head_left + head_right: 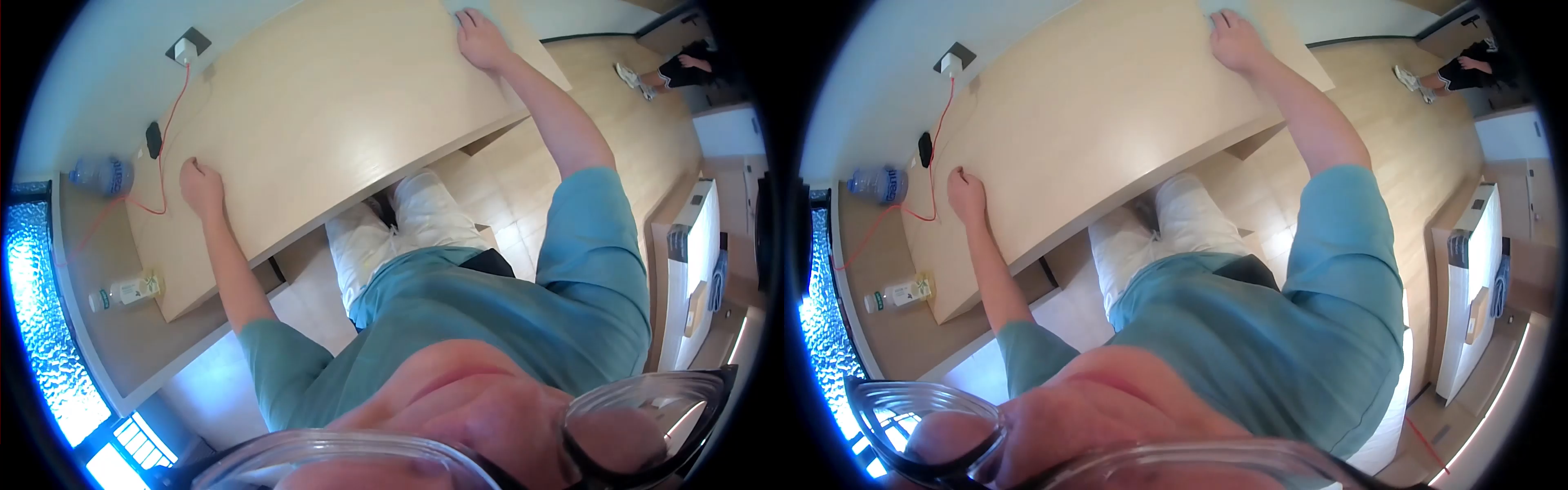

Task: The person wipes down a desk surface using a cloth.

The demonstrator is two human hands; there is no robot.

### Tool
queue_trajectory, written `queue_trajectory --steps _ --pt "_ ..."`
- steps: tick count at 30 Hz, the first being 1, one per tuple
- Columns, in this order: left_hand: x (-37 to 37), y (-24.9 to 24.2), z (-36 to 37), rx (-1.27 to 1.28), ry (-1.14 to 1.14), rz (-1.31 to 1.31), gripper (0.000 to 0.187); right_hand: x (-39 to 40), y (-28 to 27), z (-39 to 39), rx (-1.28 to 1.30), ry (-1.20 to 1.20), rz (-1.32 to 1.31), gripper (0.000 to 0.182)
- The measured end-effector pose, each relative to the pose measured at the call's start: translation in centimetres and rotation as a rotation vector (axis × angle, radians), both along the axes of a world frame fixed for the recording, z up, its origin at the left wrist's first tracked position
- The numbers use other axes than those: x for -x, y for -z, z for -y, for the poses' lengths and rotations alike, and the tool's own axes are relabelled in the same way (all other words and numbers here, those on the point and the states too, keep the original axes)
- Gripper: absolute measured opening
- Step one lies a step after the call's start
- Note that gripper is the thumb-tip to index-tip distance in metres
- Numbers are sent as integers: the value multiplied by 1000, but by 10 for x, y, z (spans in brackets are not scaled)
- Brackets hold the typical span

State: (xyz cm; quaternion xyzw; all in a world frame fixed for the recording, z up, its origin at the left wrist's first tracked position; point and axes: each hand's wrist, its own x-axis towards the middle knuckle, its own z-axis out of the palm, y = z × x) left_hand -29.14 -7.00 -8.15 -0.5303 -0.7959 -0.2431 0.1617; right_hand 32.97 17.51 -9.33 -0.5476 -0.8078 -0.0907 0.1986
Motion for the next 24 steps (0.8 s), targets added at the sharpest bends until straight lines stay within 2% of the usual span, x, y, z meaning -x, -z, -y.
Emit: queue_trajectory --steps 6,13,18,24 --pt "-6 -6 0 27 -5 22 34 2 -5 6 145 69 43 56" --pt "0 -4 4 49 -11 -14 34 5 -6 11 70 95 -6 55" --pt "-7 -8 2 29 -39 18 34 9 -13 21 213 122 -4 57" --pt "0 -5 15 51 5 -25 34 22 -13 38 219 131 -36 58"
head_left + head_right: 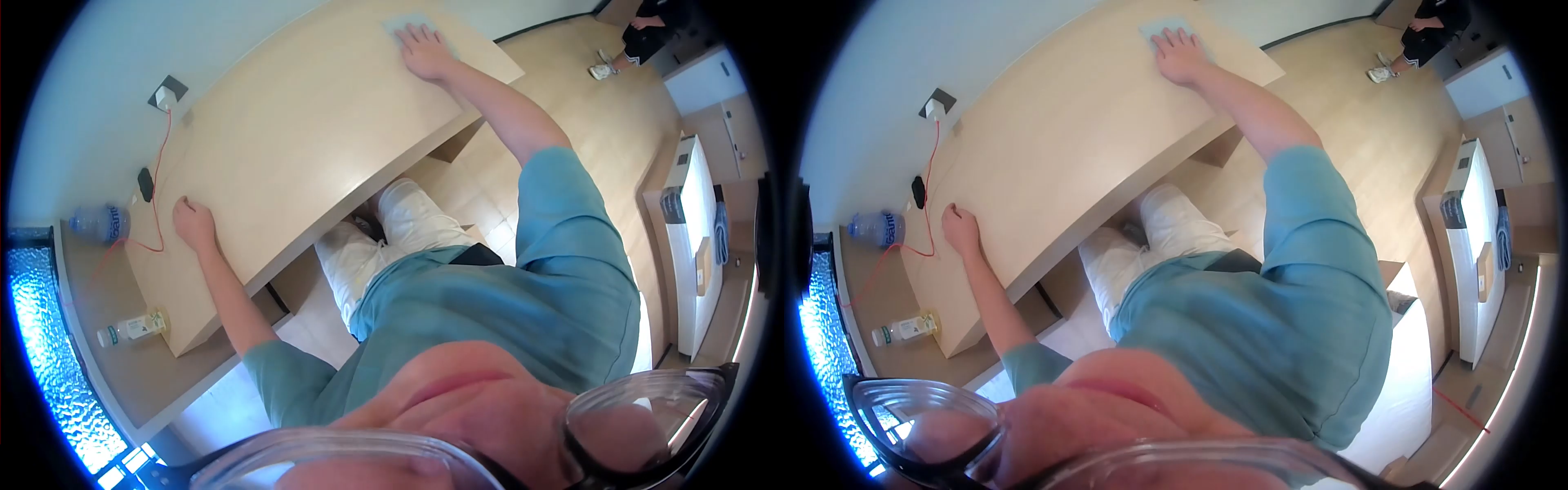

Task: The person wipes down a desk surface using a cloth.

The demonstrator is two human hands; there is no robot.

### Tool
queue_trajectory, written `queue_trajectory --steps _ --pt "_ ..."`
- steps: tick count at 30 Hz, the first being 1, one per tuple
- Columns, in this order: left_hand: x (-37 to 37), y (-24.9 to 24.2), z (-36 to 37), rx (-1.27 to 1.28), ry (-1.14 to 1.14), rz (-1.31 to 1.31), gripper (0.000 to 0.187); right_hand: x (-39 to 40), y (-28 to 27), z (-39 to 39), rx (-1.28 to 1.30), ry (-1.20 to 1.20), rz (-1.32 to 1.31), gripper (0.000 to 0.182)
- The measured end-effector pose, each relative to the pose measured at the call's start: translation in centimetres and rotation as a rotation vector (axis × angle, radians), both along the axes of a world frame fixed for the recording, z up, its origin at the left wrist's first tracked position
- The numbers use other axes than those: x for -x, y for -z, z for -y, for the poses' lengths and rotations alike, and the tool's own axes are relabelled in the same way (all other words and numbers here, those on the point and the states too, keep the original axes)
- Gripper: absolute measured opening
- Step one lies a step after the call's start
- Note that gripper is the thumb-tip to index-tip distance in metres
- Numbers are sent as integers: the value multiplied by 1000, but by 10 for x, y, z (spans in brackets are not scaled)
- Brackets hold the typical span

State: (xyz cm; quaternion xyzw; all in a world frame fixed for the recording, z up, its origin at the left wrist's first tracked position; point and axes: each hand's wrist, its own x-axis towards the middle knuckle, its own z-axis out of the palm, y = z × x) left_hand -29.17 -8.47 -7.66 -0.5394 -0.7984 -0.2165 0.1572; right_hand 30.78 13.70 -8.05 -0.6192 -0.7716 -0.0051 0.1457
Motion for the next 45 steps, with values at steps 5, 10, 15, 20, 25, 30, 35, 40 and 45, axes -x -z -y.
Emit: queue_trajectory --steps 5,10,15,20,25,30,35,40,45 --pt "-10 -2 -5 -18 -21 64 35 6 -12 24 16 56 25 59" --pt "-4 2 -7 -8 -20 25 36 -8 -24 11 -29 81 -15 56" --pt "-5 4 -4 3 -20 31 37 -19 6 -4 -56 -27 -22 55" --pt "-5 2 -10 4 -25 44 39 -22 -1 -17 -48 -21 32 58" --pt "-3 4 -10 9 -24 49 38 -31 7 -48 -60 14 60 60" --pt "-5 0 -18 40 -83 35 37 -30 12 -86 -170 82 163 55" --pt "4 9 -18 13 -18 -10 36 -8 1 -124 174 70 94 66" --pt "-16 -10 -24 69 -116 -11 32 68 8 -160 91 21 108 63" --pt "-6 -5 -26 24 -81 -46 30 256 -16 -111 85 -394 34 62"
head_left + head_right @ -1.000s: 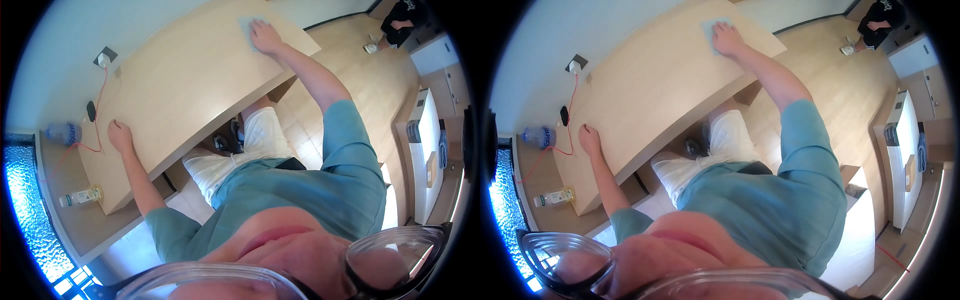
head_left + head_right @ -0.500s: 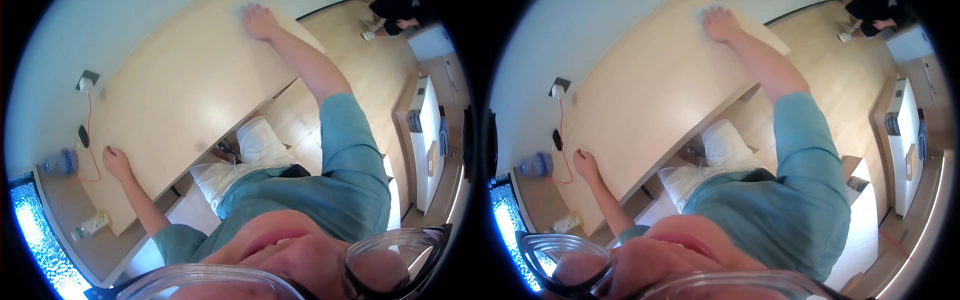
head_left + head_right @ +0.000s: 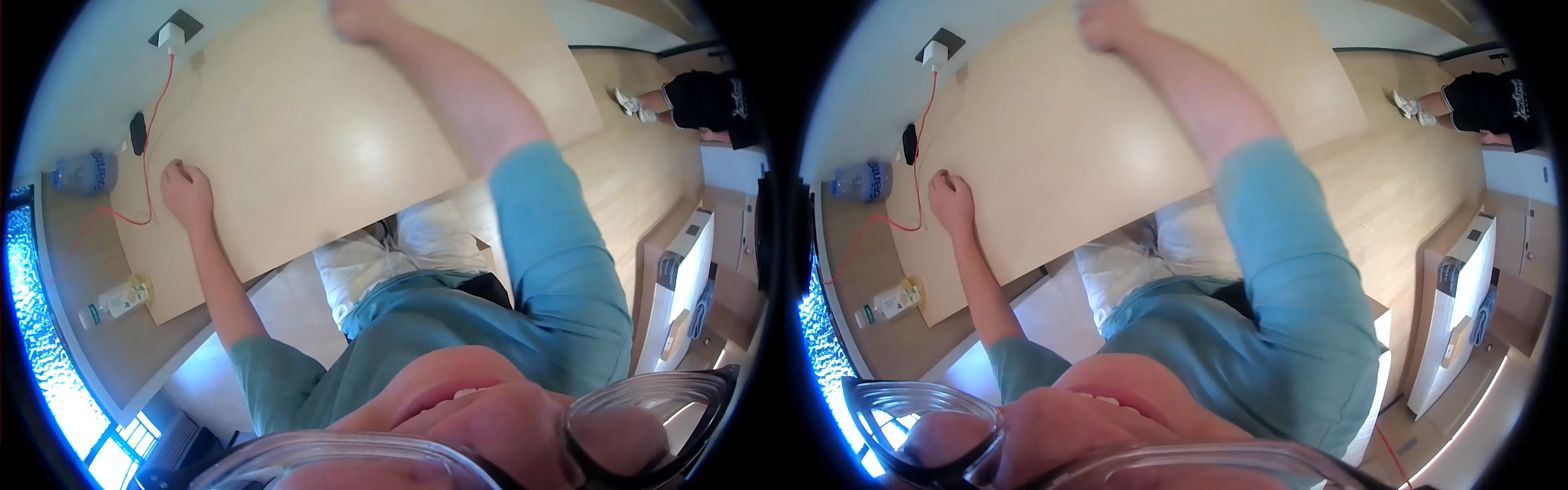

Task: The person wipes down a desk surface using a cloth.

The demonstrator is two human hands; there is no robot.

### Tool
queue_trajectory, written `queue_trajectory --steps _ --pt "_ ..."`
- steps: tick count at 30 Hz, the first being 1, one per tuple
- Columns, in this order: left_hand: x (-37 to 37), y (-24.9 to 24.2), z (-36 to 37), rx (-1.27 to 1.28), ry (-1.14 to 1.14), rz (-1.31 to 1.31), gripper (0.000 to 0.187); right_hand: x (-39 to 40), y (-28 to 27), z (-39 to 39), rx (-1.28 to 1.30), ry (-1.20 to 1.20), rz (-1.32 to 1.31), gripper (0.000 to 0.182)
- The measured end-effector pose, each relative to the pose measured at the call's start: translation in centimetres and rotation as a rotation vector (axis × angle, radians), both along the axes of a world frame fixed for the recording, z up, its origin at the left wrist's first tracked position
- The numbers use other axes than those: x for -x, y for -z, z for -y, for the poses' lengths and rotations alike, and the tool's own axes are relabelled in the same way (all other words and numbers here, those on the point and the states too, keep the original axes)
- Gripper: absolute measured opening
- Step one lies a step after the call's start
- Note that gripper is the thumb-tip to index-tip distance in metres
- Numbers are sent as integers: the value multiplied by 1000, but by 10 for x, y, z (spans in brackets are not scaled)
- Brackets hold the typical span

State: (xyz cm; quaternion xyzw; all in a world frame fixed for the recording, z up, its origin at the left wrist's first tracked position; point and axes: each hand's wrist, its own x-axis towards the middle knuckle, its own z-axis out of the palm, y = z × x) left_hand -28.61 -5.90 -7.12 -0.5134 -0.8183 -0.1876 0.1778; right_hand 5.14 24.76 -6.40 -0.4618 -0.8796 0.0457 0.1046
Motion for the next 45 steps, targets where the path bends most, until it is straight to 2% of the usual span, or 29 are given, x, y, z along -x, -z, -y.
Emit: queue_trajectory --steps 2,3,5,7,10,12,14,15,17,18,19,22,25,28,33,35,38,41,44,45 --pt "3 1 2 -17 21 9 30 78 30 18 -234 -204 -41 30" --pt "4 3 0 -37 40 21 30 103 11 51 -120 -248 -40 32" --pt "4 2 0 -36 44 25 31 151 10 99 -66 -317 -202 35" --pt "3 1 3 -36 48 21 31 196 44 130 -399 -337 -513 33" --pt "3 -5 -3 20 18 30 32 206 56 122 -467 -335 -659 34" --pt "-8 -10 3 9 20 97 32 152 5 86 5 -386 -50 38" --pt "-4 -5 12 33 25 54 33 100 7 38 -17 -257 -62 40" --pt "2 -4 4 24 35 28 33 70 5 22 -43 -97 -115 44" --pt "12 1 6 3 57 -10 33 2 27 -20 -196 74 -172 54" --pt "9 7 2 -17 57 -27 33 -39 20 -37 -144 160 -97 57" --pt "-1 4 0 -27 86 -9 33 -79 17 -45 -76 243 -24 60" --pt "-15 -12 0 -18 21 59 33 -193 21 -59 -100 441 15 60" --pt "-9 -10 6 0 41 30 32 -258 16 -42 -79 560 -7 61" --pt "-14 -13 8 1 3 51 31 -280 10 -29 -69 639 34 62" --pt "-6 -16 18 -19 26 -15 31 -260 11 9 -102 663 25 62" --pt "-7 -14 14 -2 -17 83 31 -254 -9 34 -3 601 44 61" --pt "-8 -20 21 -11 -4 60 33 -247 3 64 -86 563 -41 60" --pt "-6 -18 25 6 16 92 35 -252 7 98 -109 506 -12 60" --pt "28 16 20 -58 73 73 36 -264 -13 136 -49 475 13 57" --pt "23 11 23 -47 74 113 37 -277 -16 140 -59 489 25 57"
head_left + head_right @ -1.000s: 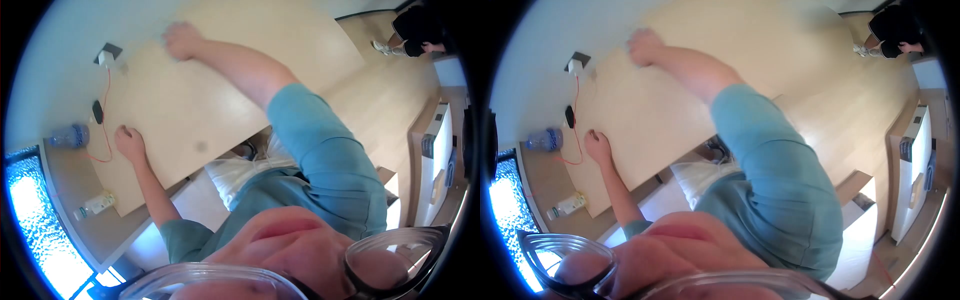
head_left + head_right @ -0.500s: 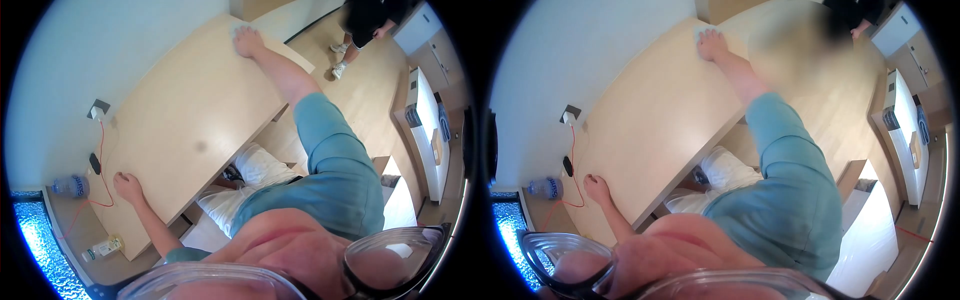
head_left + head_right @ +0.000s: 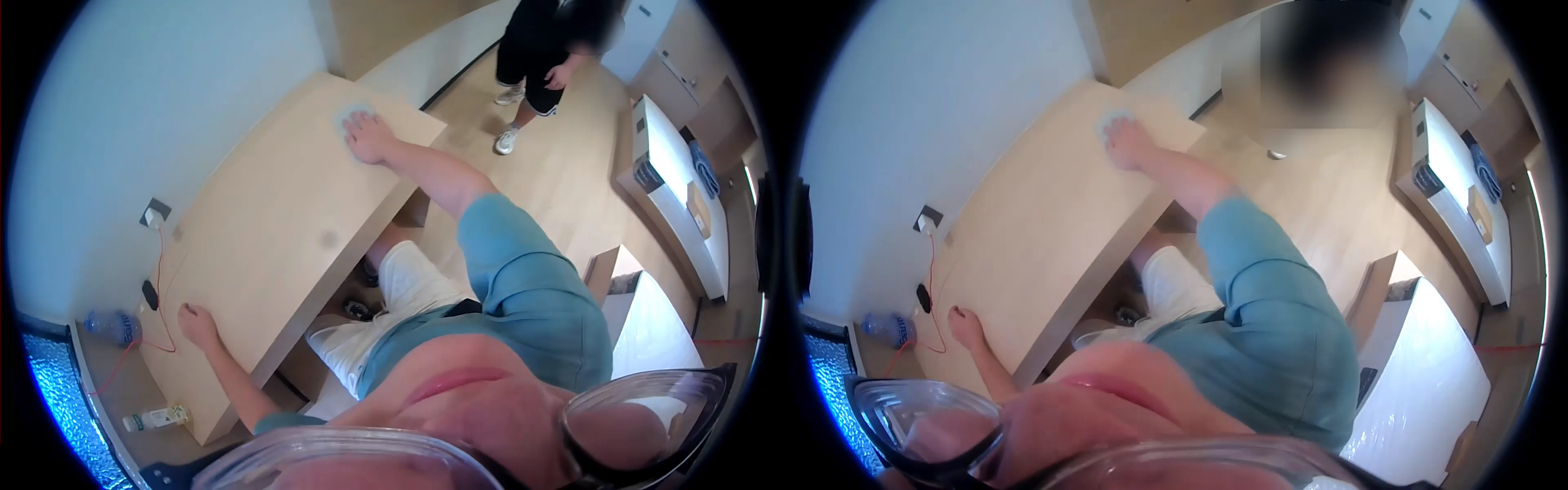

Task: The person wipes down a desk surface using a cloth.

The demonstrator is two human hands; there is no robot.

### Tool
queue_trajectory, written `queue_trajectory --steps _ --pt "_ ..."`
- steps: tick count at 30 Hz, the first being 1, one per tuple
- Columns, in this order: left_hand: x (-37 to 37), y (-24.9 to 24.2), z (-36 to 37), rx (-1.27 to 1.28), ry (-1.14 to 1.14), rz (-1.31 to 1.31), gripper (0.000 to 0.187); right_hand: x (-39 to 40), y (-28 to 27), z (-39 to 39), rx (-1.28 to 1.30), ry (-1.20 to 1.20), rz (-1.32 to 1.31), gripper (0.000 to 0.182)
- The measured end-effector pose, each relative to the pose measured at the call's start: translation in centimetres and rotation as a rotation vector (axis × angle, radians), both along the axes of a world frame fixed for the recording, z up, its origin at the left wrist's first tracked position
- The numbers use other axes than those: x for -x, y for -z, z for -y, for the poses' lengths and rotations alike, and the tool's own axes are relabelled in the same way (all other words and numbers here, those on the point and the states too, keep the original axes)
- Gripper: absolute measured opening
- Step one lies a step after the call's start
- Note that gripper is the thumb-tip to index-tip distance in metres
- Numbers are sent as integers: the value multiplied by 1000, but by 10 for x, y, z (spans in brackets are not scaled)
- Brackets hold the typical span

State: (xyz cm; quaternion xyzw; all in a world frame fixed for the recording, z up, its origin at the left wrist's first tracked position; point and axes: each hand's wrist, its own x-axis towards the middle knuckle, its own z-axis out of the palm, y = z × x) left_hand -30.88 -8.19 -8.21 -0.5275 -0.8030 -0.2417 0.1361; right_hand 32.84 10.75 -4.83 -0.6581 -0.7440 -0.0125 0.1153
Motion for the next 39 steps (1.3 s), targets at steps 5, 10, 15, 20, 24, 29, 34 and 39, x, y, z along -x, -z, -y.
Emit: queue_trajectory --steps 5,10,15,20,24,29,34,39 --pt "-14 -14 6 32 -15 -38 39 -34 -14 45 141 -14 -44 63" --pt "-20 -13 10 11 -19 -18 35 -60 -2 52 148 0 -84 66" --pt "-17 -9 2 16 -39 -2 37 -50 -20 31 53 11 -80 71" --pt "-16 -10 -1 13 -39 -51 36 -62 22 8 -18 -39 10 67" --pt "-28 -21 -8 83 -83 -26 34 -63 21 -21 -26 -54 1 66" --pt "-24 -15 -14 32 -56 -42 31 -49 13 -73 18 -46 7 66" --pt "-23 -19 -14 33 -61 -28 30 -24 20 -130 15 -5 26 65" --pt "-18 -18 -17 19 -17 -22 30 -5 33 -177 0 26 -30 65"
